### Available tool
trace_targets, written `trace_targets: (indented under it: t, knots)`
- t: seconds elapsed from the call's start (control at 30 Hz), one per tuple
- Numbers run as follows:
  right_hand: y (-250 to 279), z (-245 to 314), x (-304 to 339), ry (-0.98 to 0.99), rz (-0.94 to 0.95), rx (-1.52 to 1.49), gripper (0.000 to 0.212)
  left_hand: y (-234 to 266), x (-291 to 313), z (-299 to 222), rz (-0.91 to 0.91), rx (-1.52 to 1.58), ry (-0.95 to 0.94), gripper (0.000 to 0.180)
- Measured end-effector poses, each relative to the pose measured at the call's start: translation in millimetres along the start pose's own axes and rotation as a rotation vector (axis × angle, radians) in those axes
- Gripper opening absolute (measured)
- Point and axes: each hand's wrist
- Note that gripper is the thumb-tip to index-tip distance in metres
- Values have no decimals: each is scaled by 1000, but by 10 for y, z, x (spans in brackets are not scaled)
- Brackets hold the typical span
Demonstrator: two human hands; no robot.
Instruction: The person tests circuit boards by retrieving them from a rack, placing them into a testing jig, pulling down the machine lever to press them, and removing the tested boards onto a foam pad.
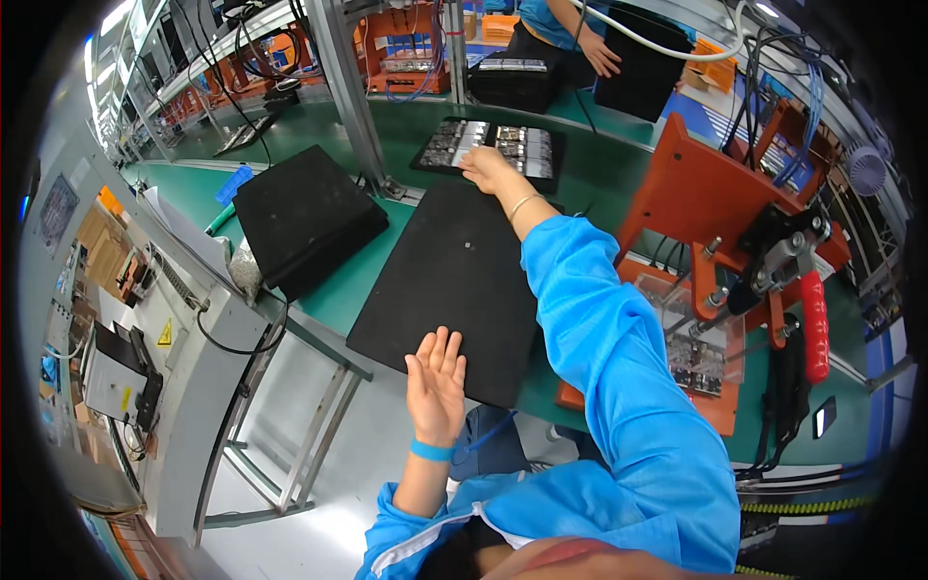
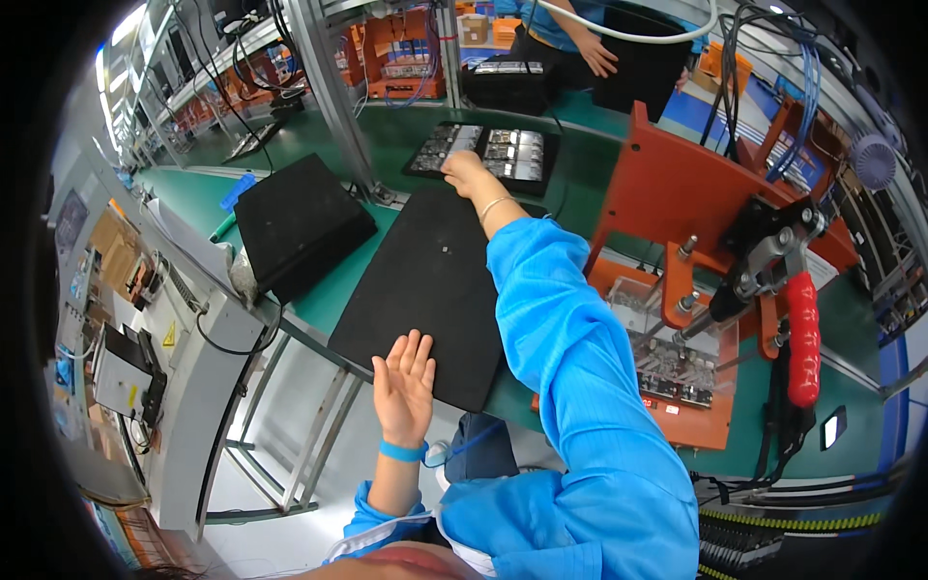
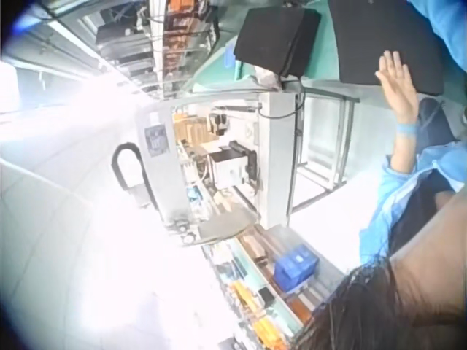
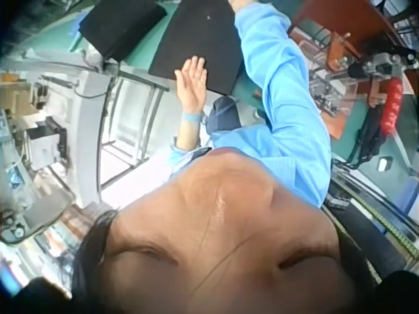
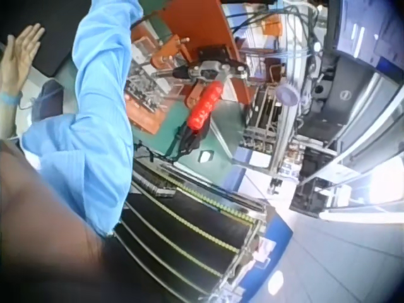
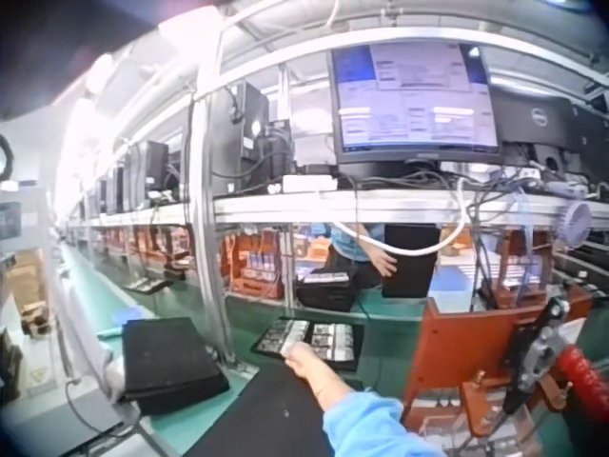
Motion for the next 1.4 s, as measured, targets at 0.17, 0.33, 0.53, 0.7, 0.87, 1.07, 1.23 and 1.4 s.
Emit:
trace_targets:
  t: [0.17,0.33,0.53,0.7,0.87,1.07,1.23,1.4]
  knots:
    - [-142,94,639,107,284,-270,25,-48,-160,84,60,86,31,50]
    - [-451,-82,3341,384,630,-117,20,373,-284,-30,438,78,-98,44]
    - [1802,-298,5383,904,-357,854,29,51,76,209,225,-232,-64,37]
    - [3629,-1060,7011,703,-1806,992,43,-122,601,373,279,-302,61,18]
    - [4880,-1152,8271,-128,-1952,1287,80,-595,878,582,208,-479,43,13]
    - [5289,-856,8248,-519,-1736,1108,95,-696,997,477,381,-519,-82,17]
    - [5250,-1340,8165,-478,-1814,1465,62,-887,1066,604,403,-517,-38,16]
    - [4363,-1874,7626,-434,-1841,1764,49,-1094,1146,790,495,-452,21,16]
Point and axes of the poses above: each hand's wrist, its own x-axis away from the middle knuckle, its own y-axis out of the back of the hand, z = x × y, and after that the axes turned 13 degrees about -x, right-handed
